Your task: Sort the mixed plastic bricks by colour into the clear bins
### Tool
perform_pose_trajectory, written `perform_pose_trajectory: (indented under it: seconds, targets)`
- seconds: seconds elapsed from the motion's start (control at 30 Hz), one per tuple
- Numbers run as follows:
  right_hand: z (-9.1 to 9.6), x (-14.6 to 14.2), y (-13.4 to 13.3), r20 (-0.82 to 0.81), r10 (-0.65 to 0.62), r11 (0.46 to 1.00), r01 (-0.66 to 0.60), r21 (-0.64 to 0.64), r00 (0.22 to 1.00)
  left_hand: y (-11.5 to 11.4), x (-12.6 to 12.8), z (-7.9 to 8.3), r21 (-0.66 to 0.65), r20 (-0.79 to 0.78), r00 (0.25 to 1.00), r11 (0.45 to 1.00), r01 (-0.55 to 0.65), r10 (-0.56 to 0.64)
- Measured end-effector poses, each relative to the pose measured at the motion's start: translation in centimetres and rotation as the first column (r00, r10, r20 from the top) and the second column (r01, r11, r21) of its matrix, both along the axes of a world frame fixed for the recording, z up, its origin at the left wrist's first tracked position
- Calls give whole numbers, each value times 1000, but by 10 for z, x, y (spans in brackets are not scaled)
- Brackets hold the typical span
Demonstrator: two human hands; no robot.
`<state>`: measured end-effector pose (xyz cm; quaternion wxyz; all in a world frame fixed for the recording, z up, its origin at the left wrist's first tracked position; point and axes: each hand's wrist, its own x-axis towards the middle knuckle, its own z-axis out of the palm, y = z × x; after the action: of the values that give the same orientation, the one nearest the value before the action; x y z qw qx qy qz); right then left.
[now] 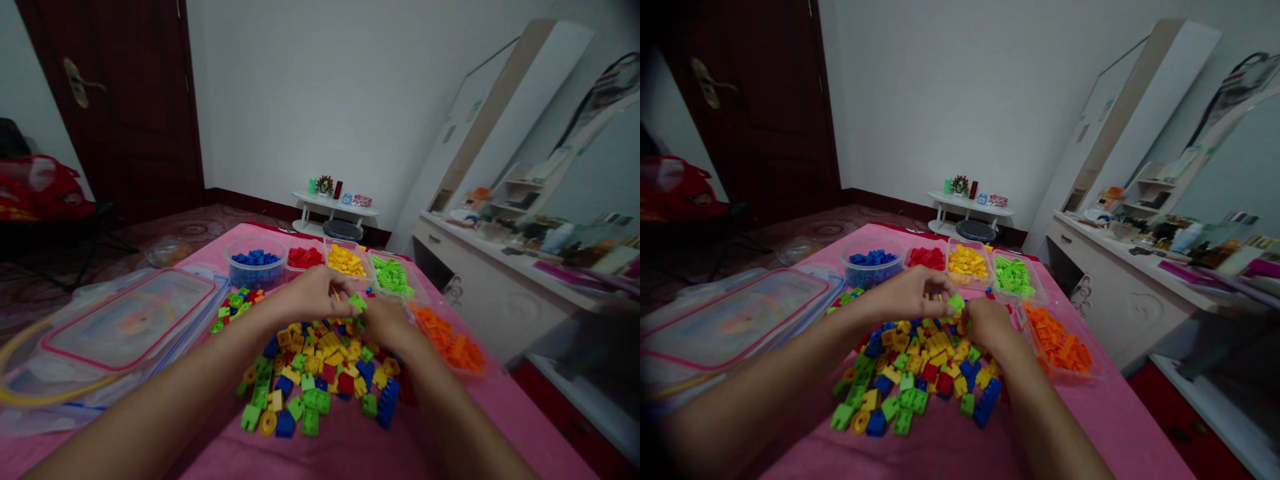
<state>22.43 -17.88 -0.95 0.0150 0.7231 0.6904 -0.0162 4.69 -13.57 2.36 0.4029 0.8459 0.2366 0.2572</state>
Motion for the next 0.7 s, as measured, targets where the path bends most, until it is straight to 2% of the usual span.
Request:
perform_pose_trajectory:
  seconds: [0.07, 0.17, 0.27, 0.37, 0.47, 0.5, 0.57, 0.63, 0.7]
  targets:
    - [-4, -2, 0, 75, -6, 999, 9, -39, 997, 13, -2, -3, -188, 91, 990, 978, -94, 112]
    - [-7, -1, -1, 104, -38, 996, 46, -77, 994, 22, -1, -11, -440, 178, 955, 887, -137, 236]
    - [-11, 5, -2, 62, -52, 994, 58, -90, 997, 26, 2, -20, -610, 258, 917, 787, -88, 302]
    - [-17, 13, -2, 1, -51, 996, 51, -78, 999, 30, 3, -26, -767, 301, 891, 642, 15, 339]
    - [-23, 24, -1, -92, -44, 997, 39, -60, 995, 34, 2, -28, -857, 307, 872, 509, 80, 380]
    - [-25, 28, -1, -126, -42, 998, 35, -57, 991, 34, 2, -28, -868, 308, 869, 487, 91, 387]
    - [-25, 35, 0, -186, -47, 998, 38, -53, 981, 33, 2, -27, -870, 310, 870, 483, 97, 384]
    - [-23, 39, 1, -274, -65, 998, 58, -33, 959, 31, 1, -26, -855, 310, 881, 510, 94, 358]
    - [-18, 38, 1, -477, -68, 997, 80, 6, 876, 29, 1, -25, -831, 312, 898, 546, 100, 311]
